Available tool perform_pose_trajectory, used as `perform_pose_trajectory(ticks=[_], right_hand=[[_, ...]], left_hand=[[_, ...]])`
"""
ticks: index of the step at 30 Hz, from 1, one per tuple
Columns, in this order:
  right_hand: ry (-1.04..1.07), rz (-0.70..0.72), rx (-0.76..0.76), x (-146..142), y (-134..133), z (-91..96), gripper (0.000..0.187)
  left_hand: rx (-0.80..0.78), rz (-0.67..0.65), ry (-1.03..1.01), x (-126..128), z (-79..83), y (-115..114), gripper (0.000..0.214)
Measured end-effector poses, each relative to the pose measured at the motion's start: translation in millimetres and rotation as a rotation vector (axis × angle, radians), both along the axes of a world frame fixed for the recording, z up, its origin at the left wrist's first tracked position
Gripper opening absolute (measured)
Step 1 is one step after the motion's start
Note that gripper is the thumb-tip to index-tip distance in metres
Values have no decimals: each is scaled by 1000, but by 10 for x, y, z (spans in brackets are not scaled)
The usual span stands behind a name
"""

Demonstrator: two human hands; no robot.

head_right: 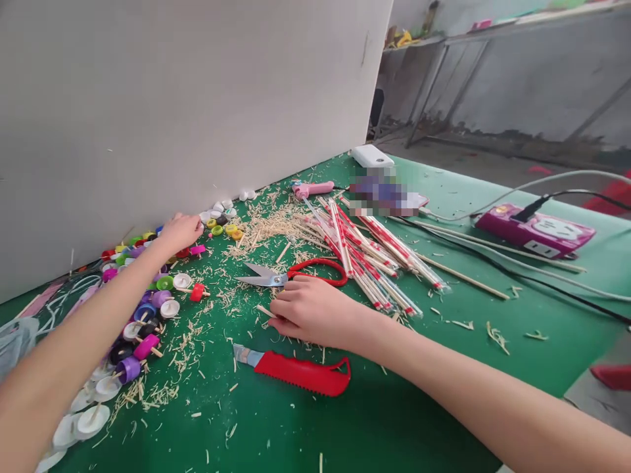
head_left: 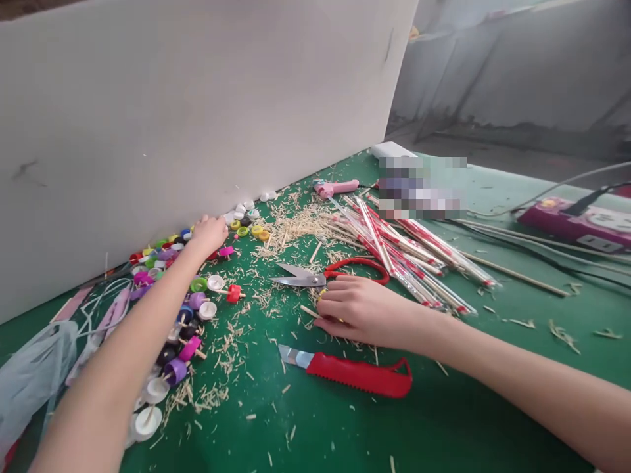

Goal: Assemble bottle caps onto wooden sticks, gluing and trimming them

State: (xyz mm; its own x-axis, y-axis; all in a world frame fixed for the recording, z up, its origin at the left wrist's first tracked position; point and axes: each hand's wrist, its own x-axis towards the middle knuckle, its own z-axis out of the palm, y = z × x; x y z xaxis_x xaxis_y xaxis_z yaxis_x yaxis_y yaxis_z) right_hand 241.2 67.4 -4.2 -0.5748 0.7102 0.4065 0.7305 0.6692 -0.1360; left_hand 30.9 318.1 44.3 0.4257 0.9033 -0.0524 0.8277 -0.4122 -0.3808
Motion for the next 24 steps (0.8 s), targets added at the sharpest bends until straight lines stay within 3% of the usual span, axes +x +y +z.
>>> perform_pose_trajectory(ticks=[4, 8, 13, 19, 24], right_hand=[[37, 7, -37, 53, 38, -20, 33], [10, 7, -40, 123, 7, -14, 35], [-24, -64, -18, 156, -60, 2, 45], [-29, -122, -56, 134, -117, 24, 48], [-13, -145, -5, 135, -128, 25, 47]], left_hand=[[67, 42, -16, 65, 118, -181, 46], [70, 152, -59, 191, 383, -434, 48], [76, 144, -211, 382, 645, -992, 42], [-59, 109, -329, 404, 561, -1869, 49], [-305, 114, -448, 273, 488, -2220, 44]])
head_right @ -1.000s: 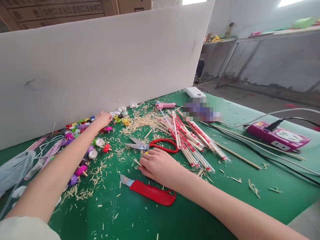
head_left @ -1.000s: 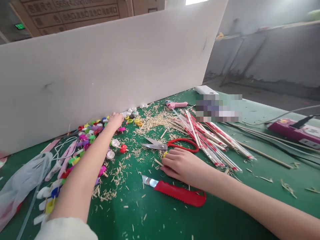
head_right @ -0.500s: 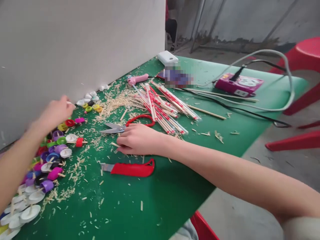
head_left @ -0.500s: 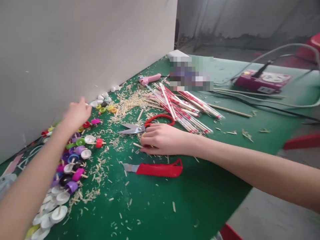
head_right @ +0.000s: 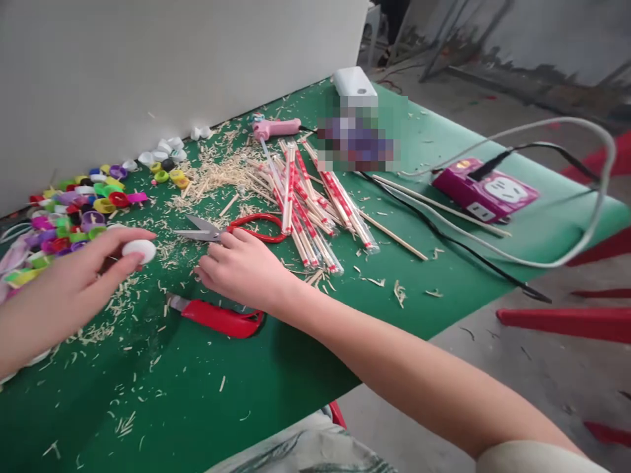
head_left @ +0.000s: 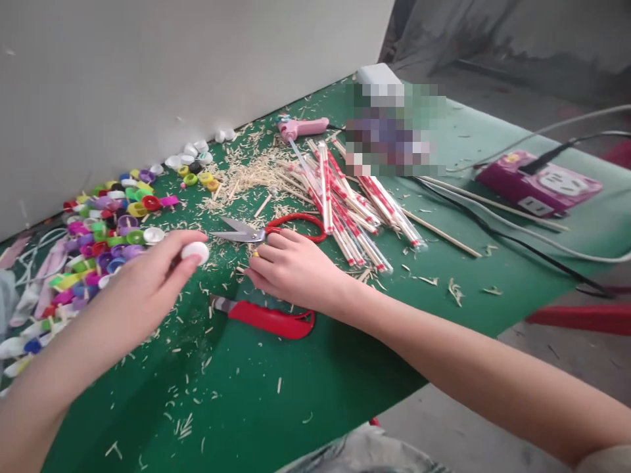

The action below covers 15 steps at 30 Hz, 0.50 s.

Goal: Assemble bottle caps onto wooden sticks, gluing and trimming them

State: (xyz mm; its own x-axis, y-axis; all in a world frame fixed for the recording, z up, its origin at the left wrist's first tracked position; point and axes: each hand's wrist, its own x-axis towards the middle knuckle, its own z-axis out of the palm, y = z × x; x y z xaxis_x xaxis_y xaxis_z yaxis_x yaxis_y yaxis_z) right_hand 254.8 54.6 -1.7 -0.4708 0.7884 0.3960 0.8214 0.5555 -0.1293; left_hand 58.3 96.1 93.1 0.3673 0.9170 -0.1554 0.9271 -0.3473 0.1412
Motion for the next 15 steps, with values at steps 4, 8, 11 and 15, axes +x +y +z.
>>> perform_pose_trajectory(ticks=[4, 8, 11, 15], right_hand=[[-15, -66, 29, 8, -21, 7, 43], [-15, -190, 55, 46, -21, 37, 43], [-4, -213, 42, 65, -6, 32, 43], [37, -192, 24, 29, 2, 0, 39]], left_hand=[[2, -1, -83, -254, -131, -220, 44], [-16, 68, -131, -611, -384, -482, 40], [-11, 6, -163, -813, -564, -599, 37], [90, -171, -169, -944, -685, -680, 32]])
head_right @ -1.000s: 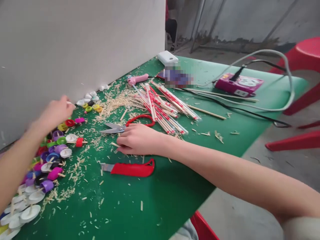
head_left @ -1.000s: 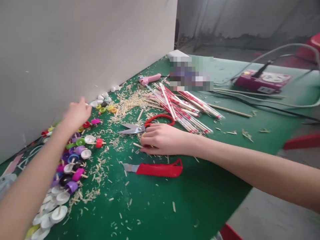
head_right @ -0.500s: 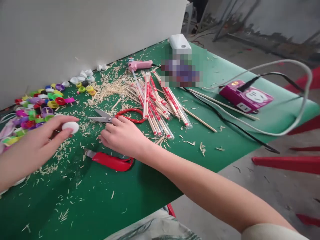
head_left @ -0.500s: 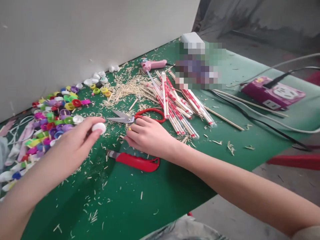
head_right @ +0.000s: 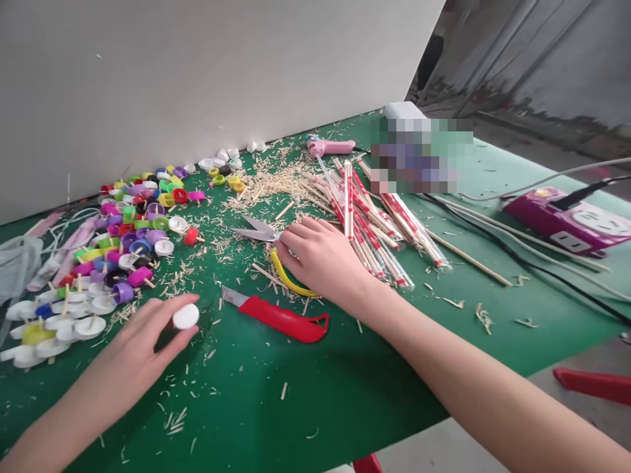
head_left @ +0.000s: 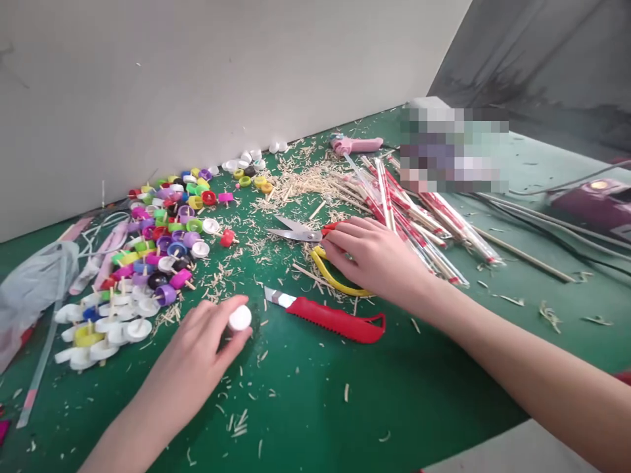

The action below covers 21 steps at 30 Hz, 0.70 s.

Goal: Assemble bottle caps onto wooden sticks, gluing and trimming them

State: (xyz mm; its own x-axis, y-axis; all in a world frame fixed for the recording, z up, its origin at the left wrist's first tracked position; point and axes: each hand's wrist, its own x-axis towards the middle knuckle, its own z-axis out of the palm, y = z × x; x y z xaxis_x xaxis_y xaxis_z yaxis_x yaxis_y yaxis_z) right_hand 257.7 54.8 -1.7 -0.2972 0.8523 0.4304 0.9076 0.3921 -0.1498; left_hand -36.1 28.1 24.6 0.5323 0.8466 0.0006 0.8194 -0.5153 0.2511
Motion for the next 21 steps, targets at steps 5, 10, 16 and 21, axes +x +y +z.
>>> perform_pose_trajectory(ticks=[5, 10, 16, 21], right_hand=[[47, 68, 22, -110, -22, 4, 34], [53, 118, 29, -192, -36, -24, 29], [134, -96, 45, -114, -22, -44, 24], [175, -399, 3, 55, 45, -78, 27]], left_hand=[[140, -157, -31, -104, -75, -194, 23], [222, -251, -24, -171, -143, -369, 25], [153, -206, -110, -190, -221, -404, 25], [122, -178, -148, -195, -275, -403, 23]])
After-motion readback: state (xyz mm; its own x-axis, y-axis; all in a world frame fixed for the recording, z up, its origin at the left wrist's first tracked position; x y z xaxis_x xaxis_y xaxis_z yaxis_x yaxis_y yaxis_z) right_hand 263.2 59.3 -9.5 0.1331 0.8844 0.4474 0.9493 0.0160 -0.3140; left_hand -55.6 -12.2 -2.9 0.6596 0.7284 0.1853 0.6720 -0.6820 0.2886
